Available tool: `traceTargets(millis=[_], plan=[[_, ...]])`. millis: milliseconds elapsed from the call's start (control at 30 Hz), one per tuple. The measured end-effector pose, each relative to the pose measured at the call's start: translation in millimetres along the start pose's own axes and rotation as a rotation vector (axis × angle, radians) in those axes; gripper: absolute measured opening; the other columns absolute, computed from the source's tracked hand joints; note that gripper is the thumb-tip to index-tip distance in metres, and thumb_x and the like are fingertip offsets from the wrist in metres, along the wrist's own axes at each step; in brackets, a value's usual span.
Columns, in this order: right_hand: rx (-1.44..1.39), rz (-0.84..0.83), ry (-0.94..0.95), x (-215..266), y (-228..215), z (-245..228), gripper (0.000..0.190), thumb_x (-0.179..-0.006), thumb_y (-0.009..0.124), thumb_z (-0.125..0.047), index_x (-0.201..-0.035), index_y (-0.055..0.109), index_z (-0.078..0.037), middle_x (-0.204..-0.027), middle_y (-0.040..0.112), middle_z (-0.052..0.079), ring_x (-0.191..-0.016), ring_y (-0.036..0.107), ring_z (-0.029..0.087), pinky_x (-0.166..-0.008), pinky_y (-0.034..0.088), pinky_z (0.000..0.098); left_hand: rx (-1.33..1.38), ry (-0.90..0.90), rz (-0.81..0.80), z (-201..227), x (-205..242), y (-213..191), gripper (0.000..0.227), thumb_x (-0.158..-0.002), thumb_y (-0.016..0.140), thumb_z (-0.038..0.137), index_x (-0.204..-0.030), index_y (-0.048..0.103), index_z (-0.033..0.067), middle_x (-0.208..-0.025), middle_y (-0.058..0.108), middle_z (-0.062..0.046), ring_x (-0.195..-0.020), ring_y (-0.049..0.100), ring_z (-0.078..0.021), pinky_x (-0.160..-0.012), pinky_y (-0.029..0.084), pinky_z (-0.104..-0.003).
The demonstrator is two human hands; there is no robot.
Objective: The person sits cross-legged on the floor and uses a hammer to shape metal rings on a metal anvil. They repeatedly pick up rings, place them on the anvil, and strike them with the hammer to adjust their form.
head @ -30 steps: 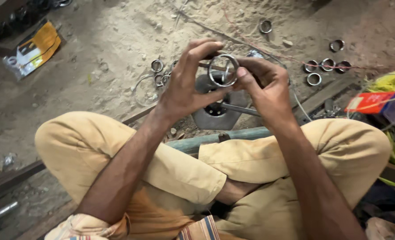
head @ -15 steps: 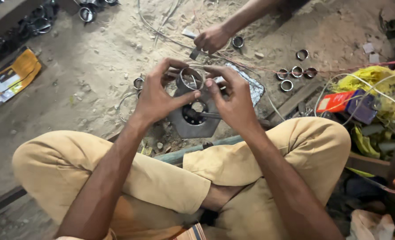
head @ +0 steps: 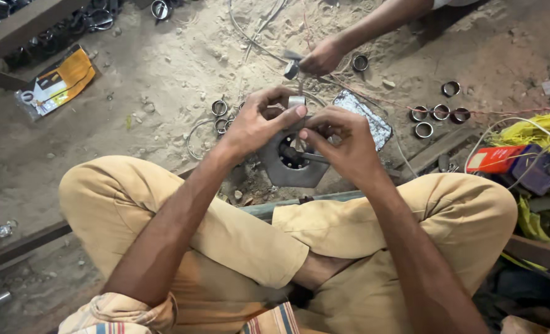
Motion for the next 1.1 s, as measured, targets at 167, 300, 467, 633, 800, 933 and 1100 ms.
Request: traceTargets(millis=[167,300,467,633,800,933,1100], plan=[[-0.148,-0.039,0.114,1,5,20,0.012,-0.093,0.077,-0.001,-0.102,0.071,0.002,-0.091,0.074,0.002,-0.085,0.069,0.005,-0.076,0.059,0.0234,-0.029,-0.004,-0.006,4,2,-1,0.045,-0.091,0.079,0.035,-0.12,0.069,0.001,-0.1,0.072,-0.003,-0.089,0.067,-0.0071,-0.078,0.056,-0.024],[-0.285,-0.09,0.198,2,9,28,0.011,-0.095,0.073,-0.003,-0.104,0.071,0.003,-0.092,0.073,0.0,-0.086,0.067,0.005,-0.078,0.059,0.0248,-0.006,0.026,-0.021,10,1,2,0.042,-0.092,0.078,0.034,-0.117,0.071,0.0006,-0.1,0.072,-0.001,-0.09,0.067,-0.005,-0.079,0.057,-0.023],[-0.077,-0.09,0.019,0,7,3,0.01,-0.095,0.074,-0.003,-0.103,0.072,0.001,-0.091,0.072,0.003,-0.086,0.065,0.006,-0.076,0.057,0.0262,0.034,-0.039,-0.028,1,3,4,0.039,-0.092,0.077,0.033,-0.115,0.073,0.0008,-0.097,0.073,0.0,-0.086,0.065,-0.004,-0.074,0.054,-0.023],[0.225,-0.005,-0.041,-1,-1,-19,0.012,-0.088,0.077,-0.007,-0.098,0.073,-0.002,-0.08,0.068,0.005,-0.067,0.062,0.011,-0.058,0.048,0.0267,0.059,-0.03,-0.02,-2,0,4,0.042,-0.091,0.078,0.033,-0.113,0.074,-0.0017,-0.096,0.075,-0.002,-0.086,0.066,-0.0049,-0.073,0.056,-0.024],[0.286,0.035,-0.046,-5,-2,-34,0.012,-0.086,0.077,-0.006,-0.097,0.074,-0.002,-0.076,0.063,0.005,-0.059,0.057,0.012,-0.053,0.044,0.0282,-0.014,-0.117,0.053,-6,1,-3,0.053,-0.084,0.082,0.039,-0.114,0.074,-0.0036,-0.098,0.078,-0.008,-0.089,0.072,-0.0095,-0.079,0.059,-0.026],[0.267,0.071,-0.043,-4,-3,-35,0.013,-0.087,0.077,-0.004,-0.1,0.074,-0.001,-0.075,0.062,0.005,-0.058,0.056,0.011,-0.052,0.045,0.0283,-0.023,-0.153,0.072,-6,1,-5,0.058,-0.08,0.082,0.043,-0.114,0.075,-0.0039,-0.098,0.08,-0.009,-0.09,0.073,-0.0106,-0.079,0.06,-0.026],[0.298,0.136,-0.047,-6,-8,-29,0.014,-0.088,0.076,-0.002,-0.101,0.074,0.0,-0.08,0.066,0.006,-0.06,0.058,0.01,-0.054,0.047,0.0274,-0.049,-0.222,0.078,-13,2,-10,0.062,-0.077,0.085,0.043,-0.115,0.075,-0.0045,-0.095,0.079,-0.009,-0.085,0.072,-0.0115,-0.075,0.059,-0.027]])
Point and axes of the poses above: each hand's wrist, its own x-axis away from the middle knuckle, its own y-axis out of the palm, z = x × y, the point moved 9 cm from there along -x, towards the middle knuckle
